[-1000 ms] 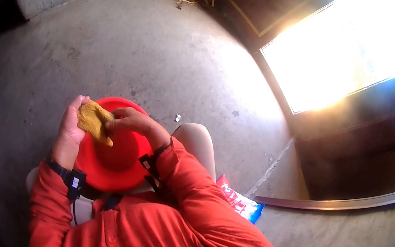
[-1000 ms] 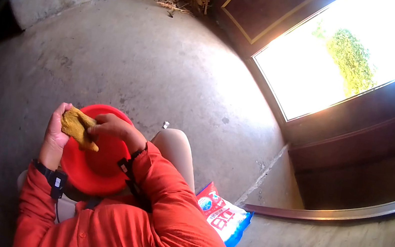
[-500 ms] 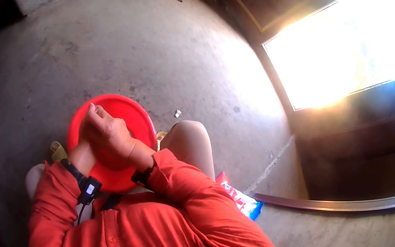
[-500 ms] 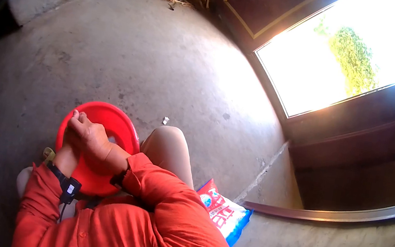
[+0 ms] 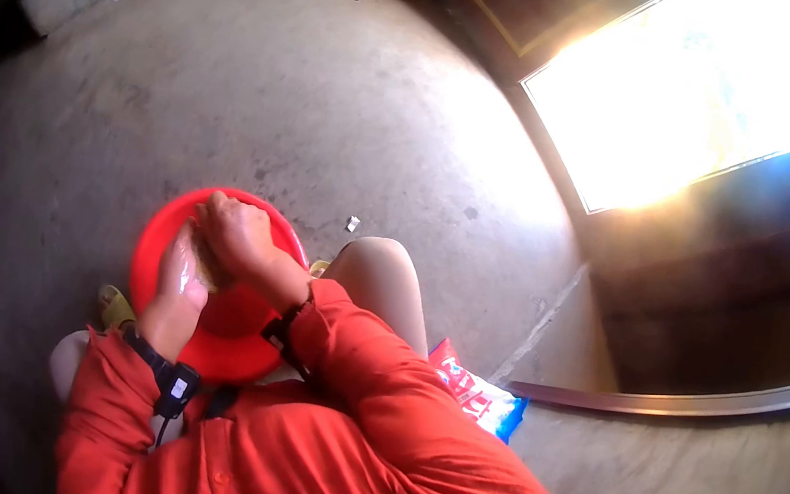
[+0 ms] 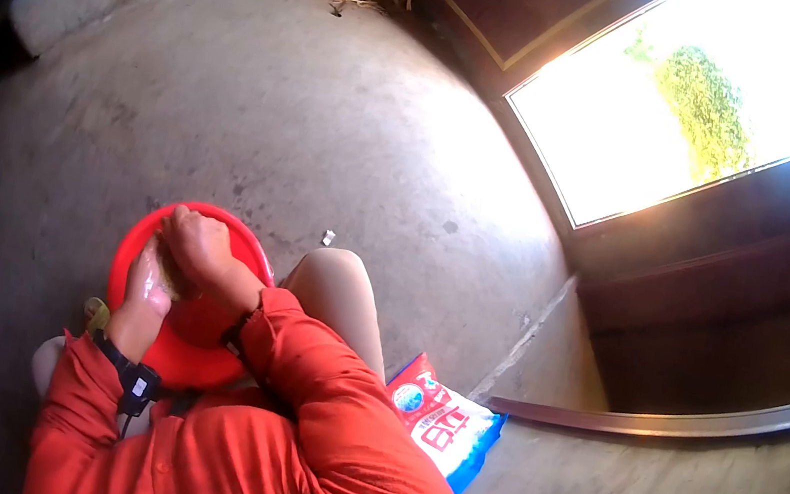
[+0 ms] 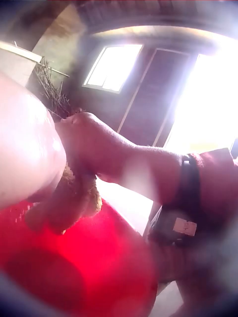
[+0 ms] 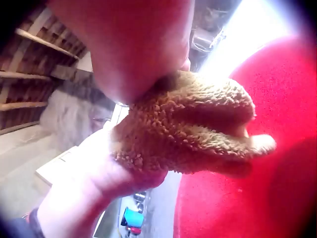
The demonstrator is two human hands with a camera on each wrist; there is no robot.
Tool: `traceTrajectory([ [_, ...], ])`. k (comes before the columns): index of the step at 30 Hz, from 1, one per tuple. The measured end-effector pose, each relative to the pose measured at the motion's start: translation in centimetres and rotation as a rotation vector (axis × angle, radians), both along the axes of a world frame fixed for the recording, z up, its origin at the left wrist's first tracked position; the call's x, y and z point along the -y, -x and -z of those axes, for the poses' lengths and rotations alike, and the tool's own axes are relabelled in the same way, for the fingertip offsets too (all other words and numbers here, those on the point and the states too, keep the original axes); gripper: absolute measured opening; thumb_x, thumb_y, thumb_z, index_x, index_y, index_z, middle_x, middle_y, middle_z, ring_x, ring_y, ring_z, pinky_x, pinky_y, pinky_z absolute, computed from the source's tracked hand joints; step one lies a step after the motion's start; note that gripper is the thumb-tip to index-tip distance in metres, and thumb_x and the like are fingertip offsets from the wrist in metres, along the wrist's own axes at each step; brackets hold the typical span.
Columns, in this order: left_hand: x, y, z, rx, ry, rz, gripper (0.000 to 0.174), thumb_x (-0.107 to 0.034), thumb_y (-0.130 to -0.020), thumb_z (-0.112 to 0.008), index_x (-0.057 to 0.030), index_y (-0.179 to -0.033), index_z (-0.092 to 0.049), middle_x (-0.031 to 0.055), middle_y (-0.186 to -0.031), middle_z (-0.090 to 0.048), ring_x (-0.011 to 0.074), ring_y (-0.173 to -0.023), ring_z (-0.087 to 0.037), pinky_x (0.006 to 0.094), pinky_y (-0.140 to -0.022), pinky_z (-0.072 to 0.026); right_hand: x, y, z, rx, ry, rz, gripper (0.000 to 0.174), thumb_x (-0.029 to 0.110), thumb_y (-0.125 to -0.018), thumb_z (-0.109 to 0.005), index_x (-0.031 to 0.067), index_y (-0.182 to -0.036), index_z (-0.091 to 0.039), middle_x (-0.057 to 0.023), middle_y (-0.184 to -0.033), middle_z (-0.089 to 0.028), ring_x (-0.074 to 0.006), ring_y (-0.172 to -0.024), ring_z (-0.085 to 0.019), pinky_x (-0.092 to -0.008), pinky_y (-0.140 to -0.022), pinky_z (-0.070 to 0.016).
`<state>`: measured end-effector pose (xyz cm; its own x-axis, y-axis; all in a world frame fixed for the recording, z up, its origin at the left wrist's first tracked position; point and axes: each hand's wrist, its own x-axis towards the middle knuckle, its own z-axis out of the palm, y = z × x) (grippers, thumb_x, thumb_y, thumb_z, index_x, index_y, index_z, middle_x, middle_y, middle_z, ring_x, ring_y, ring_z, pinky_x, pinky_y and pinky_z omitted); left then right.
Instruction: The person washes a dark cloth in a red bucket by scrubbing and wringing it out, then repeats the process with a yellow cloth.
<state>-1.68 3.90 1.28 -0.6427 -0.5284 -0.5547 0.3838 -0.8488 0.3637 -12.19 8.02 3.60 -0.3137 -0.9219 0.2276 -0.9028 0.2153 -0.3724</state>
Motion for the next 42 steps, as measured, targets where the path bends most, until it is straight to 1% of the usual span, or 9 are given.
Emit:
traceTrajectory([
  [5, 3.2, -3.5, 10.6, -0.384, 0.002, 0.081, 0.035, -0.04, -0.098, -0.038, -0.0102, -0.101, -0.056, 0.0084, -0.105, -0.058, 0.0217, -0.1, -0.055, 0.0347, -0.096, -0.0405, -2.6, -3.3, -0.3, -0.428, 0.309, -0.283, 0.015, 0.022, -0.077, -0.059, 0.0096, -0.07, -0.053, -0.0059, -0.071, -0.054, -0.0167, -0.054, -0.057, -0.0319, -0.035, -0.038],
  [11, -0.3, -0.3, -3.6, 0.1, 0.004, 0.196, 0.041, -0.035, -0.093, -0.054, -0.0044, -0.12, -0.053, 0.0095, -0.117, -0.059, 0.0206, -0.107, -0.056, 0.0351, -0.093, -0.0452, -0.7, 1.6, -1.3, 0.493, 0.138, 0.173, 0.04, 0.036, -0.091, -0.052, -0.0023, -0.079, -0.056, -0.0215, -0.067, -0.059, -0.0356, -0.068, -0.061, -0.0434, -0.064, -0.047],
  [17, 0.1, -0.9, -2.6, 0.035, 0.422, 0.483, 0.034, -0.029, -0.088, -0.064, -0.0054, -0.112, -0.058, 0.0066, -0.109, -0.062, 0.0183, -0.103, -0.058, 0.0329, -0.093, -0.0442, -0.8, 2.8, -1.7, 0.903, 0.336, 0.179, 0.043, 0.039, -0.092, -0.054, -0.0035, -0.084, -0.057, -0.0129, -0.067, -0.056, -0.0185, -0.064, -0.05, -0.0364, -0.062, -0.0446],
  [24, 0.4, -0.9, -3.2, 0.142, 0.37, 0.008, 0.027, -0.024, -0.09, -0.061, -0.0038, -0.108, -0.06, 0.0061, -0.102, -0.062, 0.016, -0.095, -0.059, 0.0313, -0.086, -0.0469, -1.0, 2.0, -1.5, 0.937, 0.36, 0.236, 0.018, 0.017, -0.083, -0.065, 0.0019, -0.084, -0.055, -0.0095, -0.065, -0.055, -0.0143, -0.061, -0.052, -0.0304, -0.057, -0.0451],
  [29, 2.1, -2.2, 1.9, -0.256, 0.289, 0.136, 0.031, -0.037, -0.096, -0.048, -0.0101, -0.085, -0.059, 0.0, -0.081, -0.059, 0.0124, -0.077, -0.057, 0.0277, -0.07, -0.0464, -2.8, -2.5, -4.0, 0.341, 0.449, -0.285, 0.017, 0.011, -0.08, -0.063, 0.0035, -0.085, -0.048, -0.0108, -0.064, -0.055, -0.02, -0.049, -0.055, -0.0315, -0.043, -0.0427],
  [30, 2.4, -1.9, 3.2, -0.746, 0.257, 0.27, 0.038, -0.043, -0.097, -0.041, -0.0135, -0.077, -0.054, -0.0022, -0.072, -0.055, 0.0113, -0.069, -0.053, 0.0272, -0.063, -0.0436, -2.5, -3.2, -2.0, -0.17, 0.385, -0.344, 0.015, 0.014, -0.082, -0.058, 0.0026, -0.085, -0.049, -0.0075, -0.062, -0.053, -0.0184, -0.044, -0.053, -0.0332, -0.038, -0.04],
  [31, 2.5, -2.2, 5.1, -0.636, 0.234, 0.185, 0.036, -0.042, -0.097, -0.04, -0.0128, -0.082, -0.055, 0.0001, -0.078, -0.057, 0.0133, -0.074, -0.055, 0.0284, -0.068, -0.0451, -3.0, -4.2, -3.9, -0.631, 0.323, -0.257, 0.017, 0.019, -0.083, -0.055, 0.0031, -0.087, -0.051, -0.0053, -0.063, -0.051, -0.0165, -0.044, -0.051, -0.0329, -0.036, -0.0371],
  [35, -0.4, -0.6, 0.0, -0.032, 0.082, 0.014, 0.032, -0.033, -0.097, -0.038, -0.0082, -0.108, -0.055, 0.0079, -0.107, -0.059, 0.0226, -0.097, -0.058, 0.0353, -0.089, -0.0467, -0.7, -0.3, -2.3, -0.172, -0.03, -0.198, 0.01, 0.023, -0.075, -0.061, 0.0145, -0.07, -0.056, -0.0037, -0.067, -0.051, -0.018, -0.051, -0.055, -0.0321, -0.038, -0.0364],
  [42, -1.7, -1.6, 0.2, -0.02, 0.092, 0.066, 0.03, -0.031, -0.096, -0.043, -0.0073, -0.112, -0.055, 0.0071, -0.107, -0.06, 0.0228, -0.096, -0.059, 0.0362, -0.086, -0.0488, -2.6, -3.7, -2.9, -0.34, 0.233, -0.294, 0.011, 0.015, -0.075, -0.058, 0.0063, -0.078, -0.051, -0.0091, -0.07, -0.059, -0.0254, -0.059, -0.061, -0.0354, -0.046, -0.0467],
])
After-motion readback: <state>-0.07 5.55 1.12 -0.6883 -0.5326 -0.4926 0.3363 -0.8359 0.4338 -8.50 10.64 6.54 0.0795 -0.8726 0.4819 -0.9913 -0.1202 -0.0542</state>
